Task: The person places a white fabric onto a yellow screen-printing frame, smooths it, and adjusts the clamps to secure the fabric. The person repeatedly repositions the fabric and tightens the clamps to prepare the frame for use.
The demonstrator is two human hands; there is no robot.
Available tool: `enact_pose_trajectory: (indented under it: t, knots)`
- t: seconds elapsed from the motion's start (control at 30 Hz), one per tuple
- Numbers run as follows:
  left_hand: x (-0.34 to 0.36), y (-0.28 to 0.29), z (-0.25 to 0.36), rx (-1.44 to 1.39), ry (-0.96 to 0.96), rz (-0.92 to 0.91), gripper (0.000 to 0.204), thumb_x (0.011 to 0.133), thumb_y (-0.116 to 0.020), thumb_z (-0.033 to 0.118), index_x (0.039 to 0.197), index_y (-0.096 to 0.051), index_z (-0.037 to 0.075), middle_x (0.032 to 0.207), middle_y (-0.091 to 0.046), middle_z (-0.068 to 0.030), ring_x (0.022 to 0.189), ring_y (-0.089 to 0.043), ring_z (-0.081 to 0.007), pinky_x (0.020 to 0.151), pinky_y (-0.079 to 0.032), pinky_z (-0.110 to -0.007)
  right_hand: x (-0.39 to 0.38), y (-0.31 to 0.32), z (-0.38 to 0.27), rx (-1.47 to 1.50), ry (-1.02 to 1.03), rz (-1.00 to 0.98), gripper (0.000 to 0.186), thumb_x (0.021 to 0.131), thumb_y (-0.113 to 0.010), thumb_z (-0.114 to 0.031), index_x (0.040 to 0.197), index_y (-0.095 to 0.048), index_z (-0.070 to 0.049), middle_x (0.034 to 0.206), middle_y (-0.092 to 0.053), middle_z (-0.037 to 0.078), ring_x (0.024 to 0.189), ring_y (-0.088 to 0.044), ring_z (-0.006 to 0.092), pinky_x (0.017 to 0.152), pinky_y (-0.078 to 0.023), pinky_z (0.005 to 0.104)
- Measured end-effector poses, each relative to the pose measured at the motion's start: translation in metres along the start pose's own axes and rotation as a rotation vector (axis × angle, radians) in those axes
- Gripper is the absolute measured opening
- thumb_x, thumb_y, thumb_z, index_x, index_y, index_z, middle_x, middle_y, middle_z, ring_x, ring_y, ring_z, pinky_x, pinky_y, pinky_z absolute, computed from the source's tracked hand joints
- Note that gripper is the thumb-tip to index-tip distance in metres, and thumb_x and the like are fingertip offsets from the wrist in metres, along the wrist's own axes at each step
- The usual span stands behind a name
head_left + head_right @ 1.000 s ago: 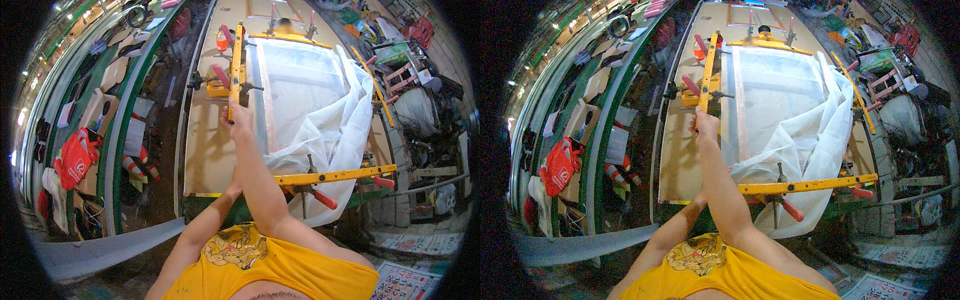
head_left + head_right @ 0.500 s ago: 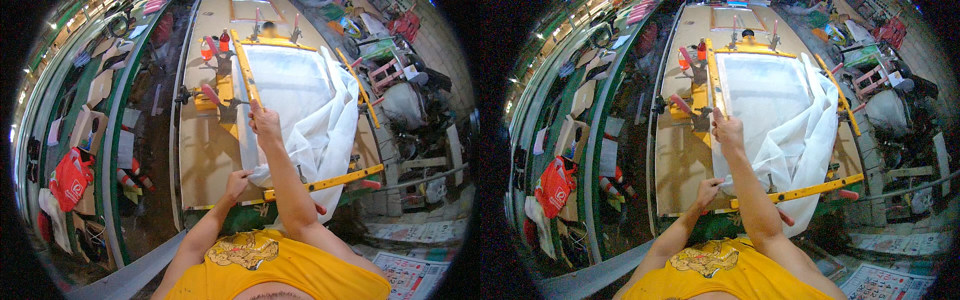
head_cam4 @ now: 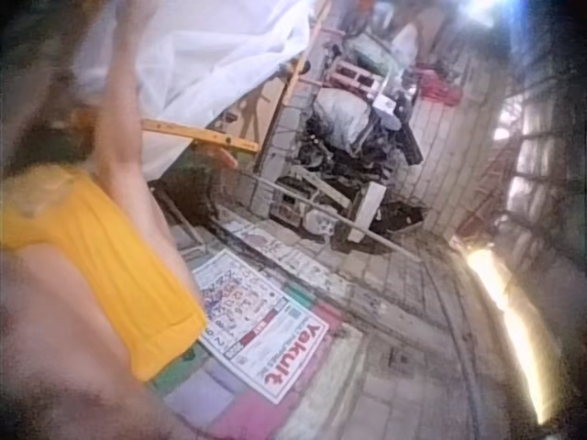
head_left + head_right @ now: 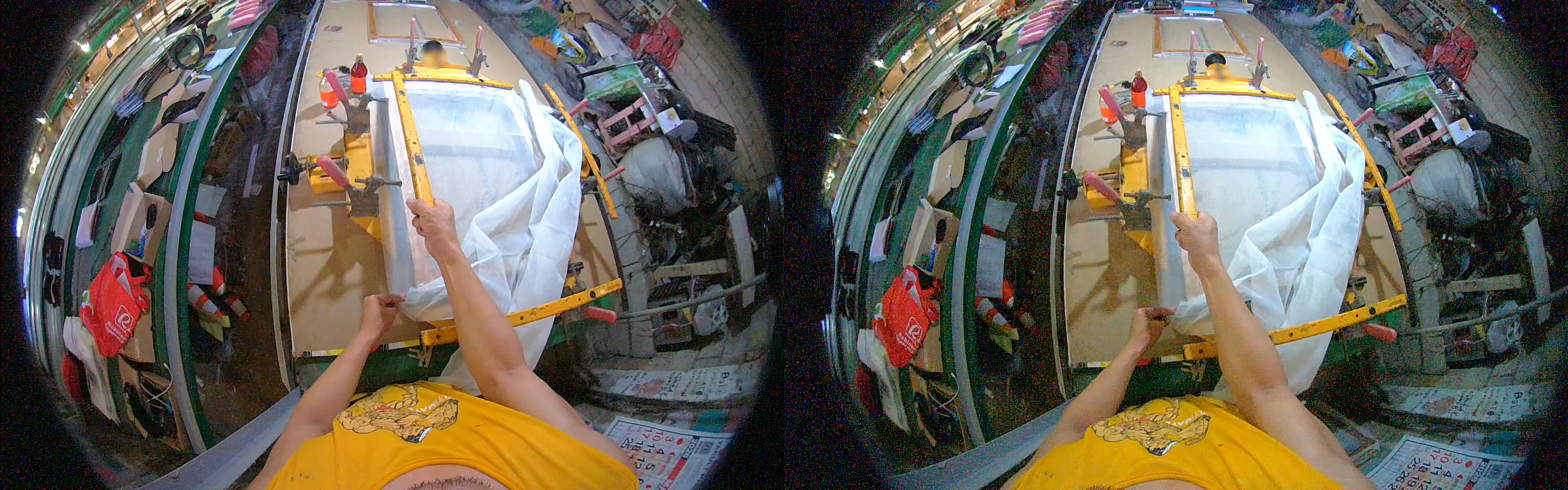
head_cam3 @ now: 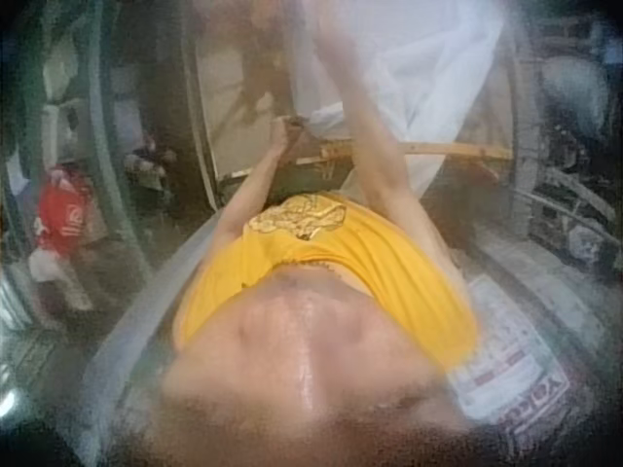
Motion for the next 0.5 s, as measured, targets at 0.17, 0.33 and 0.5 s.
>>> enact_pose_trajectory:
  t: [0.17,0.33,0.5]
  knots:
    - [-0.006,0.010,0.028,0.092,0.031,-0.018,0.031,0.080,-0.061,-0.006,0.103,-0.079,0.005,0.096,-0.078,-0.0135,0.085,-0.073,-0.0171,0.081,-0.055,-0.029,0.003,-0.001,0.014,-0.096,0.015,0.016,0.019,0.086,-0.073,-0.014,0.079,-0.057,-0.007,0.064,-0.052,-0.002,0.047,-0.045,0.0065,0.040,-0.031,0.0258]
    - [-0.013,0.010,0.052,0.113,0.165,-0.071,0.034,0.079,-0.059,-0.007,0.105,-0.079,0.004,0.100,-0.078,-0.0129,0.088,-0.072,-0.0171,0.080,-0.054,-0.029,-0.005,0.010,0.031,-0.121,-0.032,0.035,0.022,0.085,-0.074,-0.011,0.079,-0.053,-0.009,0.064,-0.047,-0.005,0.046,-0.040,0.0047,0.040,-0.027,0.0250]
    - [-0.008,0.006,0.028,0.035,0.144,-0.068,0.034,0.079,-0.060,-0.005,0.106,-0.078,0.004,0.100,-0.078,-0.0119,0.087,-0.072,-0.0167,0.080,-0.054,-0.029,-0.002,0.021,0.049,-0.201,-0.023,0.068,0.020,0.082,-0.073,-0.014,0.076,-0.055,-0.008,0.062,-0.049,-0.004,0.046,-0.043,0.0063,0.040,-0.031,0.0270]
Point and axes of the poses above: each hand's wrist, its own x-axis towards the middle knuckle, its own y-axis out of the back of the hand, z = x × y, the point moved 10 cm from there along x, towards the middle knuckle
